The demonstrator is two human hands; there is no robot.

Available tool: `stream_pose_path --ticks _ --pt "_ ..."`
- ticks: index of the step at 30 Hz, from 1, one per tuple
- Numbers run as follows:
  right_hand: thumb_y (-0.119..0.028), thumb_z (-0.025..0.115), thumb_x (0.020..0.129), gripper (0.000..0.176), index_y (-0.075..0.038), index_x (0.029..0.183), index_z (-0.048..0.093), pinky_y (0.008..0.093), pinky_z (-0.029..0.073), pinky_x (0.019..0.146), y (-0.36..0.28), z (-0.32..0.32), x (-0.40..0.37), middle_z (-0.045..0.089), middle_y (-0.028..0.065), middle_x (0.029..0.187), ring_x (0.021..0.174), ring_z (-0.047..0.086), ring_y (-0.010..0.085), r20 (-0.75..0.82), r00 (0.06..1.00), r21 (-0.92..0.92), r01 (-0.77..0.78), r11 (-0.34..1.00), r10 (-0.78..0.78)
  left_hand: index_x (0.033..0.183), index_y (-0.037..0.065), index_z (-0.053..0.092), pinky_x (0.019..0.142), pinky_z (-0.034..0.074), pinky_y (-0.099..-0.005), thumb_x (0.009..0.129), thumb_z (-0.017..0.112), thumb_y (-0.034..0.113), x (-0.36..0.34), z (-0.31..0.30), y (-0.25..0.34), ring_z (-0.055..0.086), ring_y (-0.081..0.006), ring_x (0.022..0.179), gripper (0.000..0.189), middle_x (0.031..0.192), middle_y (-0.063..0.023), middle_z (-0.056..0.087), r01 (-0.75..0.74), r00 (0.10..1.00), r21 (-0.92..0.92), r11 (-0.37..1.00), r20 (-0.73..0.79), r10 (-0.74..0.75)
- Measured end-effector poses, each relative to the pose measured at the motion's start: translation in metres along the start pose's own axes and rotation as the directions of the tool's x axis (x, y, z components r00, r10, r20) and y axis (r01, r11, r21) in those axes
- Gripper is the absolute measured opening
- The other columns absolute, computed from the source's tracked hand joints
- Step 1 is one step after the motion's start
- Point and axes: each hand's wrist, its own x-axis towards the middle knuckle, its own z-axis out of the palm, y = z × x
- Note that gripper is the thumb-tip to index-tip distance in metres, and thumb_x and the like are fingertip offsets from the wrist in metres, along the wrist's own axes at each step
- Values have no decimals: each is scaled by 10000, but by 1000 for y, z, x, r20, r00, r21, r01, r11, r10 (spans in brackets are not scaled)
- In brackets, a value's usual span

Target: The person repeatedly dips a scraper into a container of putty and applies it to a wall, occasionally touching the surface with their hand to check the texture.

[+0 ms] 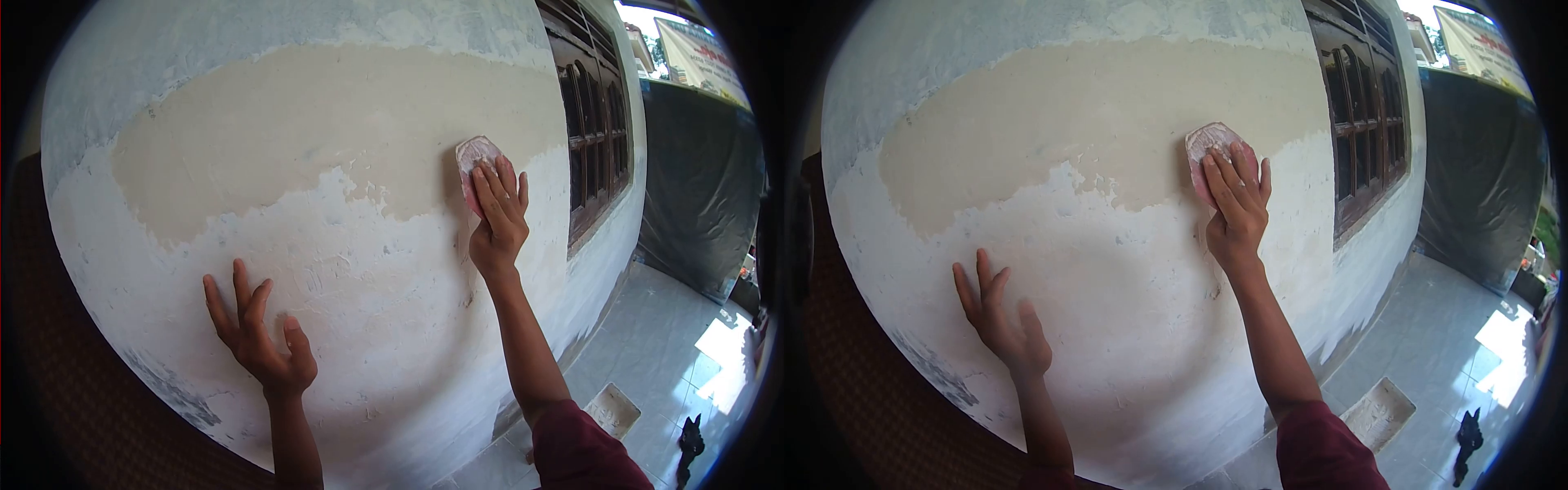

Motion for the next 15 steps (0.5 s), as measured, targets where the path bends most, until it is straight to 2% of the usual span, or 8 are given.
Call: stream_pose_path --ticks 2,8,10,11,15 --pt "212 543 811 597 -117 1266 744 570 226 1246 8 11 10 734 58 1291 1375 580 278 39 998 -13 46 999 -46 1261 -2 599 1224 195 -604 968 502 288 0 -1 0 230 -503 1537 423 1502 -262 545 5 1000 13 1000 -5 -5" --pt "218 578 744 636 -104 1267 742 567 224 1250 9 -2 -33 726 69 1309 1369 585 278 78 997 3 -15 1000 15 1261 1 600 1228 191 -602 965 499 281 0 0 -1 227 -501 1539 420 1508 -263 539 -6 1000 -1 1000 -9 5" --pt "207 589 758 603 -91 1258 744 562 219 1255 7 -12 -51 723 77 1313 1375 580 277 122 990 -29 -67 997 70 1260 -2 599 1228 191 -603 963 499 279 0 0 -2 225 -499 1541 421 1509 -265 538 -5 1000 0 1000 -8 5" --pt "184 583 806 550 -91 1254 748 557 215 1258 9 -16 -61 722 80 1314 1378 577 276 128 988 -27 -81 996 84 1259 -4 598 1229 191 -603 962 498 277 -1 0 -2 222 -498 1542 421 1509 -267 536 -2 1000 1 1000 -8 2" --pt "179 522 858 543 -99 1267 746 550 210 1262 11 -33 -67 734 84 1290 1381 575 272 121 991 -42 -59 997 64 1255 -7 598 1229 190 -601 962 498 275 0 0 -1 220 -497 1543 419 1509 -270 534 5 1000 -17 1000 -13 -5"
